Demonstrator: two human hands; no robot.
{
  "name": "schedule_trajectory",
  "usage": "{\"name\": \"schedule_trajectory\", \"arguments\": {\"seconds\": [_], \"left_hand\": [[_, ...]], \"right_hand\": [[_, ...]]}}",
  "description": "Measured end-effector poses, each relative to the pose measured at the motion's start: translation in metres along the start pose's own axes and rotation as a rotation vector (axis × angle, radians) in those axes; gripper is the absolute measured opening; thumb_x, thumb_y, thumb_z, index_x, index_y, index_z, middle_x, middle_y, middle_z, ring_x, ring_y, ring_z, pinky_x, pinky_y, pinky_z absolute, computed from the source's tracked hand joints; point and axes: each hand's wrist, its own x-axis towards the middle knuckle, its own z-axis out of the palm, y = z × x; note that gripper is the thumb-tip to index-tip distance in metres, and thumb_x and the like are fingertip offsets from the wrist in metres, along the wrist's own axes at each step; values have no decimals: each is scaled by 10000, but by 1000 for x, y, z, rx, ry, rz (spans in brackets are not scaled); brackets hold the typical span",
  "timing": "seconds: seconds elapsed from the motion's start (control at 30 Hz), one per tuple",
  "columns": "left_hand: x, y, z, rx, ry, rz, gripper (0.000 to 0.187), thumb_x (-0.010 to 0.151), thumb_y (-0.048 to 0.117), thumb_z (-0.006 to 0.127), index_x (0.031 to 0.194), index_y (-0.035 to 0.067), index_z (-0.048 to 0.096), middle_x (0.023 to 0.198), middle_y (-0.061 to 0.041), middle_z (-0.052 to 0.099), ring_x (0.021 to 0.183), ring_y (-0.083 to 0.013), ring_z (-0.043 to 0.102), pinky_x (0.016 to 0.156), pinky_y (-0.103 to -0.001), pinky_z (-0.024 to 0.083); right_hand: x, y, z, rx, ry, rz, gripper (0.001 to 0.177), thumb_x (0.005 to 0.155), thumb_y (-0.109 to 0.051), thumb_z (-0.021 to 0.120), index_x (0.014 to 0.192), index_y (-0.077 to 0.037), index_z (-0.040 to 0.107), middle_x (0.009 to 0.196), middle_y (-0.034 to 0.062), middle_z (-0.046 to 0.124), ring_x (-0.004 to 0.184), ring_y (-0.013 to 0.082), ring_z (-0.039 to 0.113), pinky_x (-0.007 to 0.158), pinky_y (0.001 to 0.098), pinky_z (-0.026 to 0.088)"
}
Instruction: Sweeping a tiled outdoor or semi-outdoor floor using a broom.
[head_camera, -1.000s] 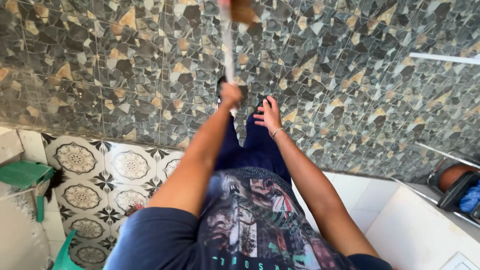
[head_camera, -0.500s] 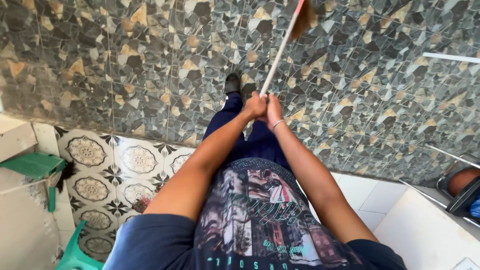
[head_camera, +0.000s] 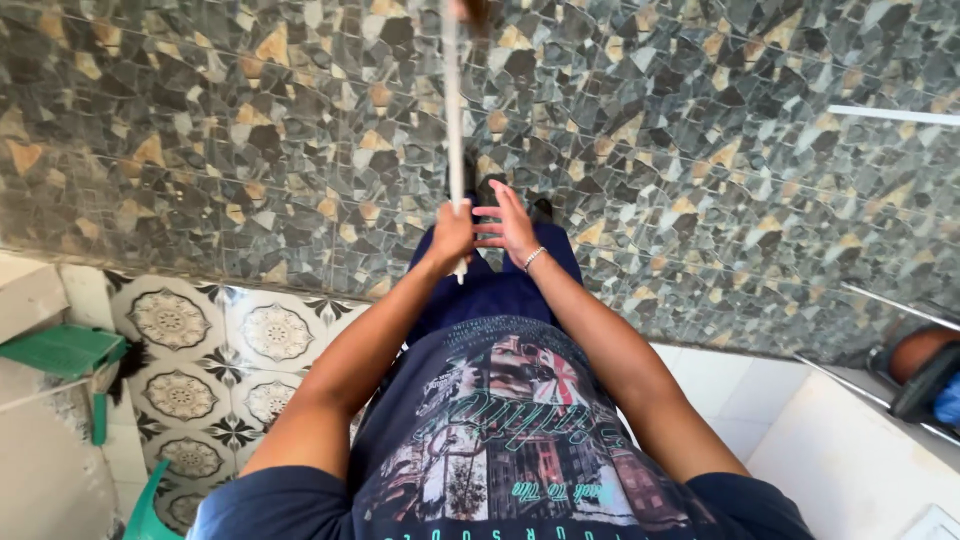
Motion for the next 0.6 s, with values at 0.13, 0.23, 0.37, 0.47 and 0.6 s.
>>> {"name": "schedule_trajectory", "arguments": {"seconds": [0.13,0.23,0.37,0.47,0.6], "left_hand": [[16,-2,57,-193,-317,27,437,1020,452,474,1195,51,475,854,-146,719,592,-247,730,420,-381,547],[88,-36,104,261,-240,56,531,1010,500,525,1229,21,455,929,-221,670,756,-356,662,587,-465,513],[164,-82,106,517,47,137,594,1033,519,528,1258,-24,442,1077,-289,679,953,-431,693,772,-504,569],[85,-42,56,476,121,37,567,1028,495,498,1229,-32,436,1075,-270,667,911,-396,700,732,-490,569],[9,42,52,138,52,-21,477,1056,443,450,1197,-14,444,891,-243,682,705,-375,698,576,-476,550]], "right_hand": [[23,92,-69,-56,47,-136,591,1082,-556,459,1577,-235,438,1199,149,618,835,242,667,616,412,554],[46,143,-116,-125,119,-523,513,1199,-429,527,1618,-152,425,1494,167,648,1303,265,666,1050,440,541],[26,12,-77,-157,202,65,616,1008,-471,500,1564,-294,303,1261,165,630,875,302,716,689,477,620],[26,11,-96,-240,186,7,613,1014,-466,517,1565,-272,330,1297,166,637,906,295,744,702,465,629],[1,-9,-102,-130,75,-35,608,1005,-492,478,1555,-274,338,1273,158,652,879,270,747,682,443,627]]}}
